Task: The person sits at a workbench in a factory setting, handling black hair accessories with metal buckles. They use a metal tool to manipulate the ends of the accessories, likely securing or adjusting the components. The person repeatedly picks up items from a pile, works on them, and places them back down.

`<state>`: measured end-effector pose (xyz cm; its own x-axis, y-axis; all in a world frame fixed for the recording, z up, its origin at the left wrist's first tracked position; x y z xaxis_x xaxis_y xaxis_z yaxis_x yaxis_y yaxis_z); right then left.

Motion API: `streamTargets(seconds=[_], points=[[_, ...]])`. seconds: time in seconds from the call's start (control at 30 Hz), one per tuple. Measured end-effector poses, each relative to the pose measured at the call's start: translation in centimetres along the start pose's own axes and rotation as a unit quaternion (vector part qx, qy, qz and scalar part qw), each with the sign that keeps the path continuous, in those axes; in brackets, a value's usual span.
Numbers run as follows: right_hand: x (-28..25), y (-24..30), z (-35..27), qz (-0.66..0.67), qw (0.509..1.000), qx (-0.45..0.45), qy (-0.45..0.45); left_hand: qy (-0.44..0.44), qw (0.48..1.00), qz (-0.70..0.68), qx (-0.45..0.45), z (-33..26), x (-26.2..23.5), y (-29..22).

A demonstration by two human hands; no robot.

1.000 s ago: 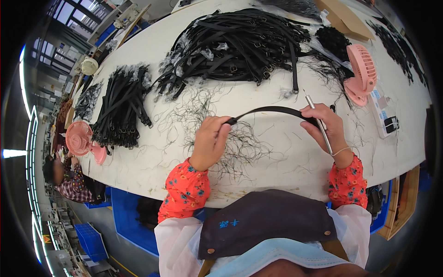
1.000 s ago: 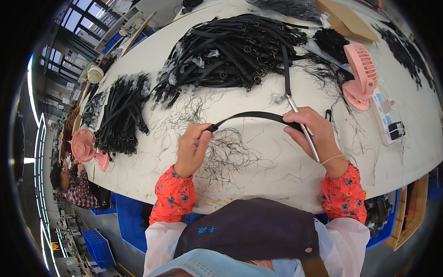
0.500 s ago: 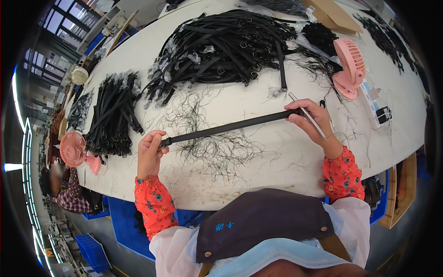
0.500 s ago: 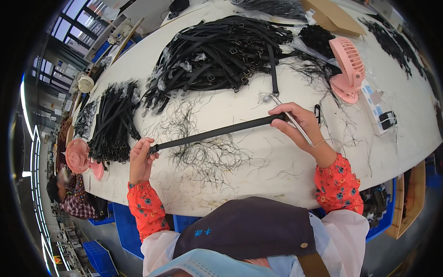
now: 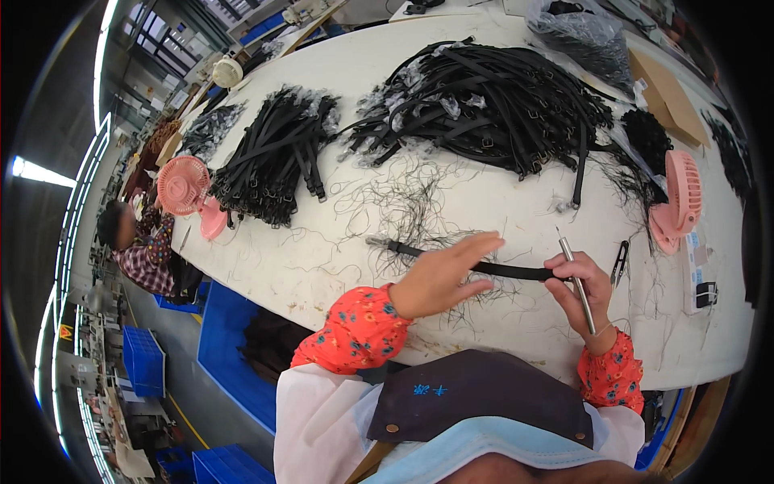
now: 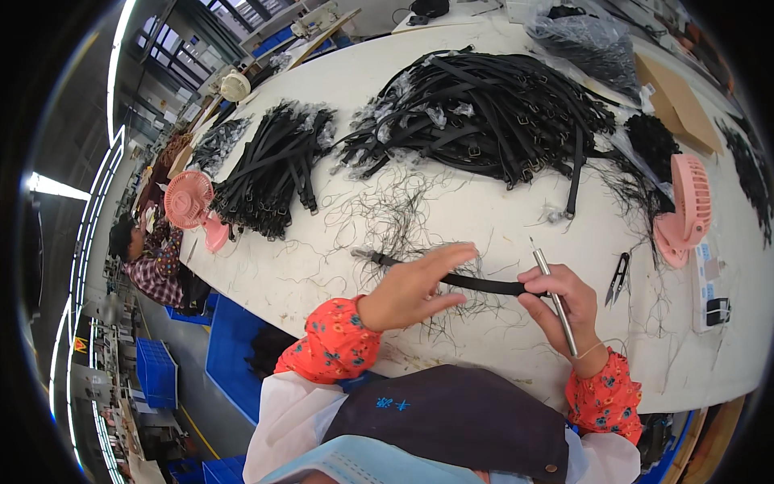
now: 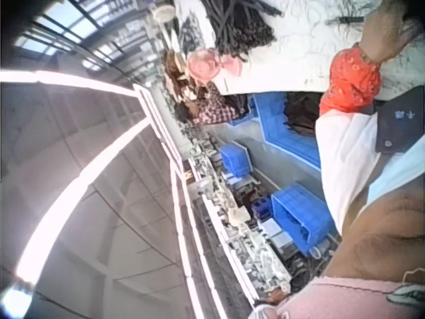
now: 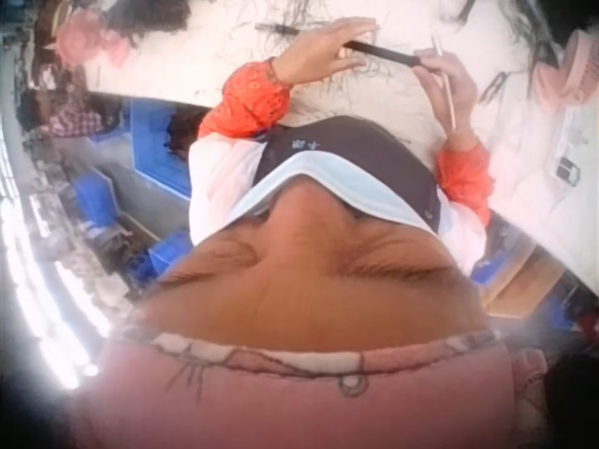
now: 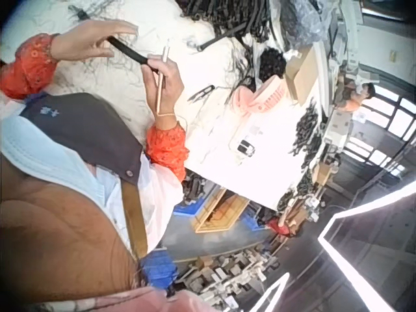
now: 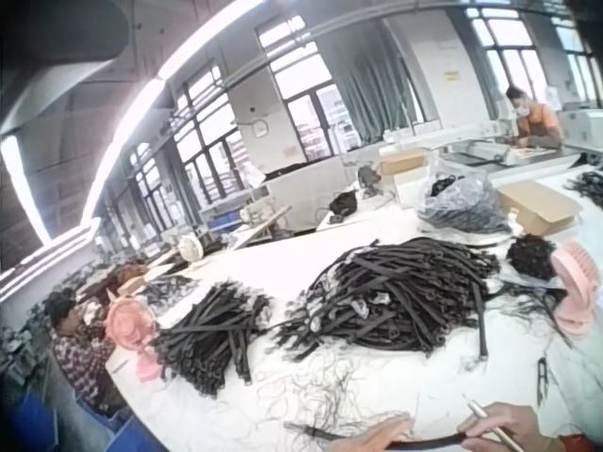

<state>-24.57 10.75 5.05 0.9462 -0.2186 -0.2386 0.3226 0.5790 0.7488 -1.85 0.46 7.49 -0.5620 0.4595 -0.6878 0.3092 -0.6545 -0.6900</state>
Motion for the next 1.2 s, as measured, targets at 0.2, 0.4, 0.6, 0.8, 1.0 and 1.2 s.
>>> streamTargets(seconds=[0.2,0.4,0.6,0.8,1.0,1.2], points=[[0.2,1.1,0.0,0.008,1.000,-0.013,0.026,-0.009,0.972,0.219,0.090,1.1,0.4,0.9],[-0.3,-2.5,-1.1,0.071,0.989,0.120,-0.049,-0.385,0.869,0.299,-0.086,-2.6,-16.6,3.5],[0.9,-4.5,-1.8,0.076,0.982,0.172,-0.024,-0.472,0.879,0.021,-0.061,-9.2,-23.5,2.1],[1.1,-5.8,-2.3,0.079,0.977,0.191,-0.040,-0.261,0.947,-0.112,-0.147,-12.3,-23.7,2.1],[0.9,-6.6,-2.4,0.018,0.984,0.176,-0.021,-0.344,0.922,-0.142,-0.110,-8.7,-29.0,5.1],[0.9,-6.2,-2.2,-0.036,0.988,0.147,-0.015,-0.473,0.830,-0.294,0.031,-5.6,-37.7,12.5]])
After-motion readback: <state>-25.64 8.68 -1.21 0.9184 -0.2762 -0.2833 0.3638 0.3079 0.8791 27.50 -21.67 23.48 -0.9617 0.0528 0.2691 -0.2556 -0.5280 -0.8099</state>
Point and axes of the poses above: each hand's wrist, its own z-axis towards the middle knuckle, its own x-axis out of the palm, y = z × x, the point moved 3 cm from there along z, towards the middle knuckle, and after that the axes turned 4 degrees about -x, right-handed, at the moved point
